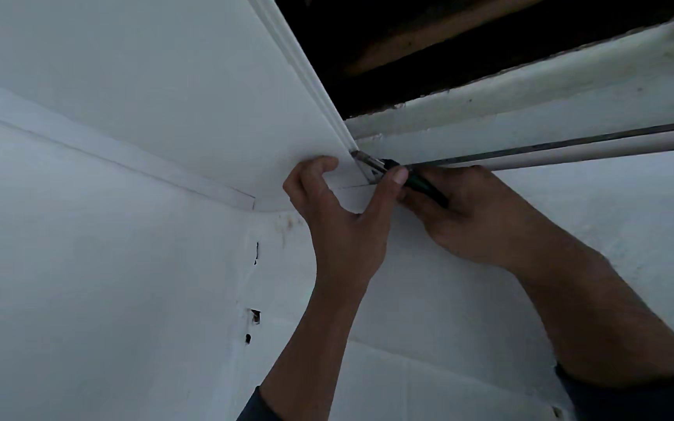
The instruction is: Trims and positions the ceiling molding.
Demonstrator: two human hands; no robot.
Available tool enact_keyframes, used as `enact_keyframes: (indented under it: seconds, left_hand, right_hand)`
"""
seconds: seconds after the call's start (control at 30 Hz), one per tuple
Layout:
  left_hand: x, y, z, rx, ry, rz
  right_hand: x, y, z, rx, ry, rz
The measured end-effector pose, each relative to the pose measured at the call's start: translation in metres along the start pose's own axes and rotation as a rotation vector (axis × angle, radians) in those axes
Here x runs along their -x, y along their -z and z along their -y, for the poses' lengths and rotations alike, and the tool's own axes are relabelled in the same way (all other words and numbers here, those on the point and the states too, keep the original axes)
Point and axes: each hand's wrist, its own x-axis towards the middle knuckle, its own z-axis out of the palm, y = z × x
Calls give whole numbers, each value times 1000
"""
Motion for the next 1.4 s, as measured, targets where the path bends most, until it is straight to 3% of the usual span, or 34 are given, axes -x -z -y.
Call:
enact_keyframes:
  seconds: [0.67,1.4]
  left_hand:
    - [0,0,-4,-24,28,31]
    - [4,-6,-7,-34,45,29]
  right_hand:
    - [1,0,2,192,-39,15]
    - [3,6,7,231,-138,107]
